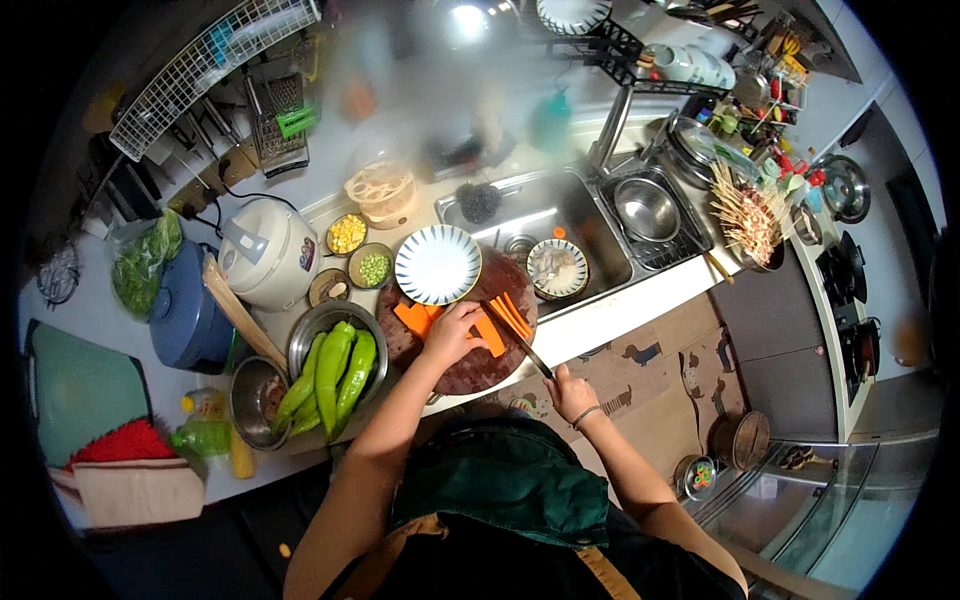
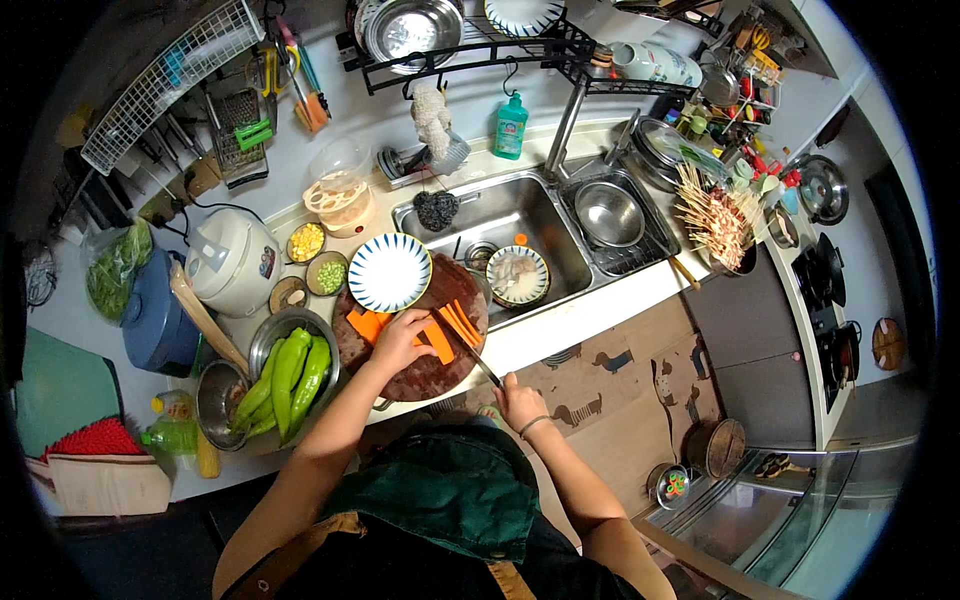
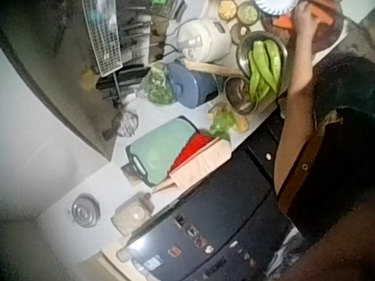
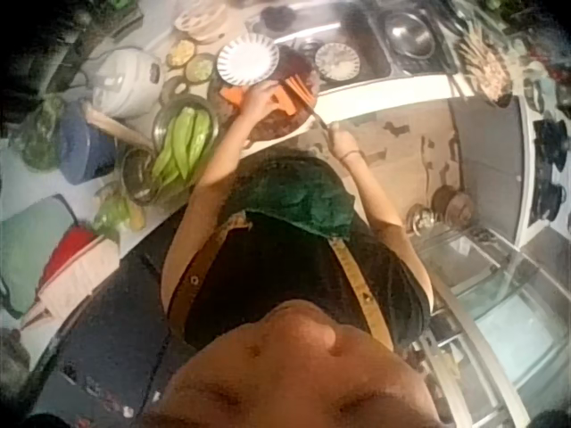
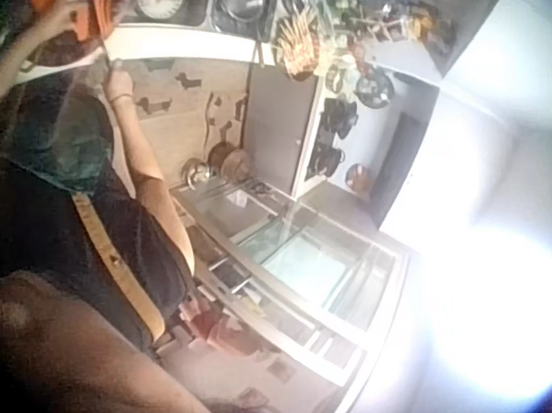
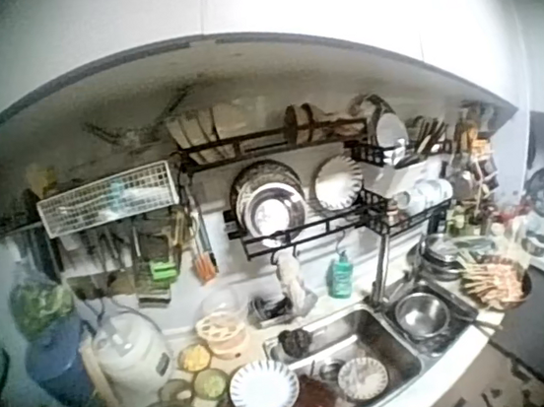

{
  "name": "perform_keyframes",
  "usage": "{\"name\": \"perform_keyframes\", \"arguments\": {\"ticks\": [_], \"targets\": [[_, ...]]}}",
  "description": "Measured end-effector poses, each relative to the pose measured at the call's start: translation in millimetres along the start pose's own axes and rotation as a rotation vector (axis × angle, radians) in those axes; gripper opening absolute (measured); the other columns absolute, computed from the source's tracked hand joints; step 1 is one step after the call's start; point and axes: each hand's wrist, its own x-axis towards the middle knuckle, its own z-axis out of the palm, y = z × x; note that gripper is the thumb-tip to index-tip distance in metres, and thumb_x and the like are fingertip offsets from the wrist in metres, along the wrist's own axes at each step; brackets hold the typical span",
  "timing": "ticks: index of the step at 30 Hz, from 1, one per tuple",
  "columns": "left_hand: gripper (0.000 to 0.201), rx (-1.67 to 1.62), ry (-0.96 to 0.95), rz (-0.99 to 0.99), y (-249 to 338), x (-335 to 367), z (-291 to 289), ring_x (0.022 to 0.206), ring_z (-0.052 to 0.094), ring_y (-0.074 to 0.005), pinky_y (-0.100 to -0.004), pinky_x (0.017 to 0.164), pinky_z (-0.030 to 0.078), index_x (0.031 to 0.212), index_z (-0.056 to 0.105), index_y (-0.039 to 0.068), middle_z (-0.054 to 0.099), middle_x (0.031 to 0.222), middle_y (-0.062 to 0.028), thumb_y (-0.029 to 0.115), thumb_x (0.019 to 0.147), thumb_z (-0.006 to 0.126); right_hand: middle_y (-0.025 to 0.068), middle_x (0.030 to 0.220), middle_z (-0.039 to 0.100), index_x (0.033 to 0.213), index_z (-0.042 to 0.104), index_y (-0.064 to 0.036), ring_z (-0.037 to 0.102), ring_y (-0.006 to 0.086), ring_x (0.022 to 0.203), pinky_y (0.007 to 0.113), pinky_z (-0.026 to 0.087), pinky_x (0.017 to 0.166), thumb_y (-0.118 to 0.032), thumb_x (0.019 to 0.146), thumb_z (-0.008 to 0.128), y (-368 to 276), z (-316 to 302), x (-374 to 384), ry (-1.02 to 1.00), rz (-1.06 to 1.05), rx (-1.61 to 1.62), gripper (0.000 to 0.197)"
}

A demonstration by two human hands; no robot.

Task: The person washes a bowl and a plate by hand in a sink, then uses a knife to slice a carrot into pieces on a wooden cutting board.

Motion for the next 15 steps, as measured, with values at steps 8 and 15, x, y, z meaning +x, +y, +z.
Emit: {"name": "perform_keyframes", "arguments": {"ticks": [8, 15], "targets": [[0.046, 0.039, 0.031, 0.014, -6.7, -5.6, 13.8, 0.11, 0.056, -0.0289, -0.0387, 0.092, 0.049, 0.103, 0.067, -0.003, 0.061, 0.115, -0.0108, 0.02, 0.067, 0.082, 0.0297, 0.07, 0.061, 0.099, 0.041, -0.003, 0.059, 0.051, 0.067, 0.059, 0.047, 0.061, -0.031, 0.096, 0.053, -2.0, 7.5, -0.1, 0.013, -0.007, 0.03, 0.031], [0.044, -0.013, 0.066, 0.03, -4.2, 5.2, 23.9, 0.109, 0.056, -0.0297, -0.0378, 0.093, 0.048, 0.103, 0.066, -0.004, 0.06, 0.115, -0.0124, 0.018, 0.068, 0.081, 0.0298, 0.072, 0.062, 0.096, 0.041, -0.0009, 0.06, 0.0503, 0.07, 0.057, 0.047, 0.061, -0.029, 0.096, 0.053, -3.1, 3.1, 7.4, -0.002, 0.016, 0.003, 0.031]]}}
